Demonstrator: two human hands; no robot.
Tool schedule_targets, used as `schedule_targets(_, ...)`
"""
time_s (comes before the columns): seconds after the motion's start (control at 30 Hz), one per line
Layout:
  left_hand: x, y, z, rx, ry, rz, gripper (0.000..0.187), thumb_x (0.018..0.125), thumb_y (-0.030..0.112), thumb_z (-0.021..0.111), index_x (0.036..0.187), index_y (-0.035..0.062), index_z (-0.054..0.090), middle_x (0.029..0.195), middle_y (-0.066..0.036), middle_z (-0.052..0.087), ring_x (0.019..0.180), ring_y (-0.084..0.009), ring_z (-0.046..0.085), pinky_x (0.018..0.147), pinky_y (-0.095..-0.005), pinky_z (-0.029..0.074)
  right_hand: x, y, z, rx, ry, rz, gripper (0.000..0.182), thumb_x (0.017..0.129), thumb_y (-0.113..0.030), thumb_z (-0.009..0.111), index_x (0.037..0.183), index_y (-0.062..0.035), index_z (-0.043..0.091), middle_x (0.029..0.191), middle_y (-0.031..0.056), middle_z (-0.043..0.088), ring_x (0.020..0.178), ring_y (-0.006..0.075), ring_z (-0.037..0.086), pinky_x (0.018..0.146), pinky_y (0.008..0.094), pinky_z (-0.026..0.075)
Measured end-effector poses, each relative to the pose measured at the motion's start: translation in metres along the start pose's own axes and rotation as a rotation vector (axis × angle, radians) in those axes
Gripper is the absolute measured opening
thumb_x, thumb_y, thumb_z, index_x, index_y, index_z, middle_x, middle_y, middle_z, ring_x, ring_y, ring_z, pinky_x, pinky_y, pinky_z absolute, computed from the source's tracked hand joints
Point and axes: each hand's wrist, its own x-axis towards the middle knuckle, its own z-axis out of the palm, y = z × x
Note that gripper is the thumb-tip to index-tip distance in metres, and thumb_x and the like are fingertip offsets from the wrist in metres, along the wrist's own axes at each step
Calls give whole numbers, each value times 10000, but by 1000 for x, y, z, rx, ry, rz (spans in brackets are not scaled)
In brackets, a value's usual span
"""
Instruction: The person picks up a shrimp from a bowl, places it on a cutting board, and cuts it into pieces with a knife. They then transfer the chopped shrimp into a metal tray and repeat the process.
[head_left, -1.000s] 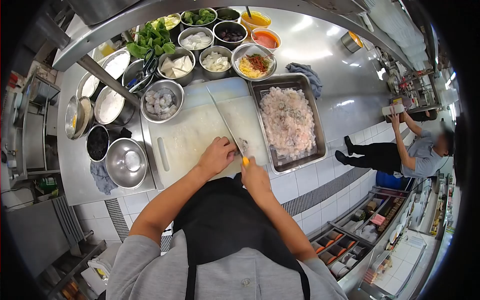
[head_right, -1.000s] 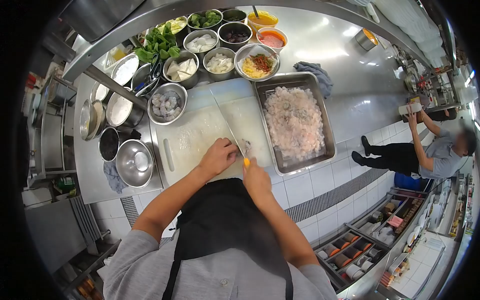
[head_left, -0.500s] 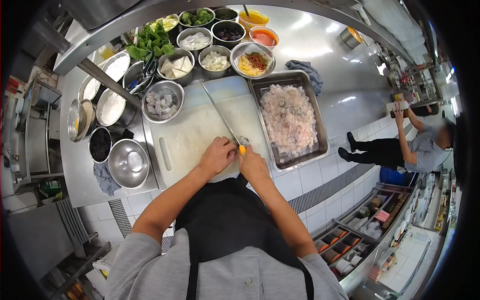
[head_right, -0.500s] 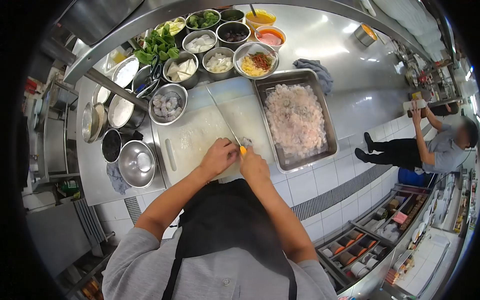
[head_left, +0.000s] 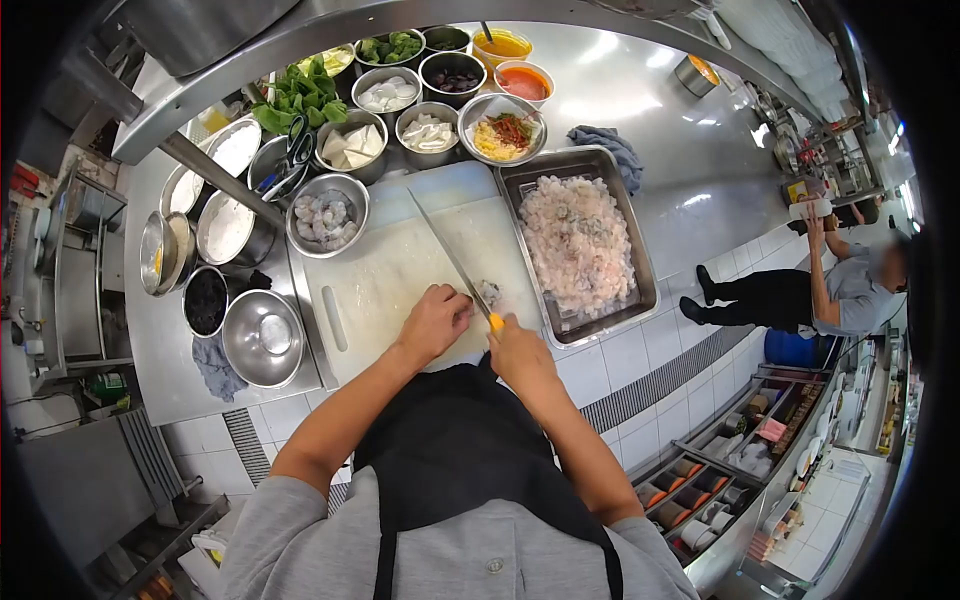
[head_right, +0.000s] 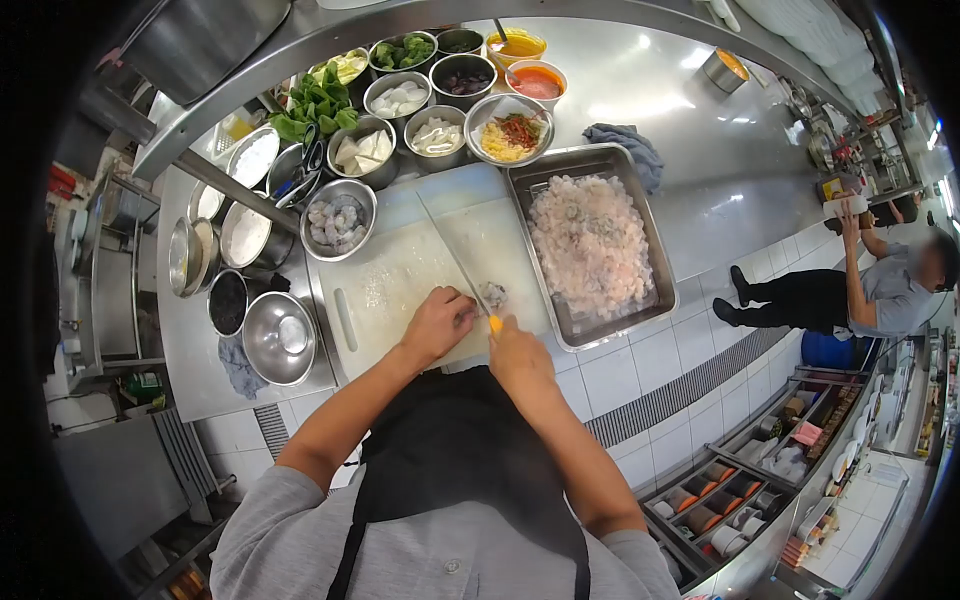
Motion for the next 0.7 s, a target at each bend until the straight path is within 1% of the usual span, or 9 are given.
schedule_targets(0.03, -3, 0, 1, -7, 12, -1, 172, 811, 82, 721, 982, 81, 707, 938, -121, 629, 926, -334, 603, 831, -428, 532, -9, 0, -1, -12, -36, 39, 379, 1010, -319, 607, 1222, -16, 527, 997, 304, 718, 945, 501, 702, 841, 571, 561)
schedule_targets(0.1, -4, 0, 2, -22, 34, 3, 171, 818, 81, 719, 989, 84, 710, 944, -119, 631, 928, -333, 604, 833, -431, 531, 8, 3, 26, 39, 17, 37, 374, 1007, -322, 612, 1211, -18, 535, 998, 304, 718, 951, 499, 701, 846, 568, 561)
schedule_targets(0.17, -6, 3, 2, -28, 12, -16, 171, 824, 83, 718, 995, 83, 711, 937, -119, 634, 922, -335, 607, 841, -429, 532, 18, 6, 42, 73, 73, 22, 370, 1004, -322, 615, 1200, -17, 541, 981, 307, 718, 943, 498, 703, 844, 568, 561)
schedule_targets(0.23, -7, 1, 0, -26, 10, -25, 178, 826, 85, 720, 1004, 81, 711, 932, -120, 639, 918, -337, 612, 848, -425, 533, 36, 0, 39, 89, 129, -40, 366, 1002, -321, 617, 1188, -14, 545, 949, 313, 716, 922, 498, 706, 834, 569, 561)
schedule_targets(0.33, 1, 3, -5, -60, -12, -21, 189, 825, 85, 717, 1014, 75, 712, 924, -127, 647, 918, -340, 616, 851, -423, 531, 44, 6, 33, 129, 143, -111, 392, 982, -308, 645, 1200, 0, 541, 912, 328, 704, 883, 510, 701, 793, 589, 556)
schedule_targets(0.5, -2, 6, -19, -132, -129, -126, 208, 823, 79, 699, 1029, 59, 710, 899, -145, 653, 914, -344, 620, 848, -427, 525, 38, 31, 29, 100, 214, -60, 368, 990, -310, 633, 1169, -1, 549, 868, 306, 712, 863, 496, 710, 797, 575, 564)
schedule_targets(0.53, -2, 8, -17, -124, -104, -133, 209, 823, 76, 696, 1030, 57, 709, 890, -147, 653, 908, -346, 621, 844, -430, 528, 38, 35, 29, 101, 234, -38, 369, 991, -313, 633, 1168, 0, 550, 861, 305, 712, 860, 495, 711, 793, 575, 564)
schedule_targets(0.6, 2, 12, -10, -108, -53, -145, 211, 822, 70, 692, 1031, 51, 707, 873, -150, 654, 895, -350, 623, 836, -435, 533, 35, 41, 24, 107, 251, -62, 366, 994, -318, 627, 1164, -3, 550, 846, 307, 708, 852, 495, 712, 782, 573, 565)
schedule_targets(0.7, 7, 12, -4, -48, 3, -114, 200, 824, 82, 713, 1023, 63, 715, 870, -129, 661, 876, -305, 649, 807, -416, 549, 21, 36, 14, 100, 233, -70, 365, 997, -325, 622, 1169, -12, 547, 854, 305, 709, 847, 495, 712, 778, 573, 565)
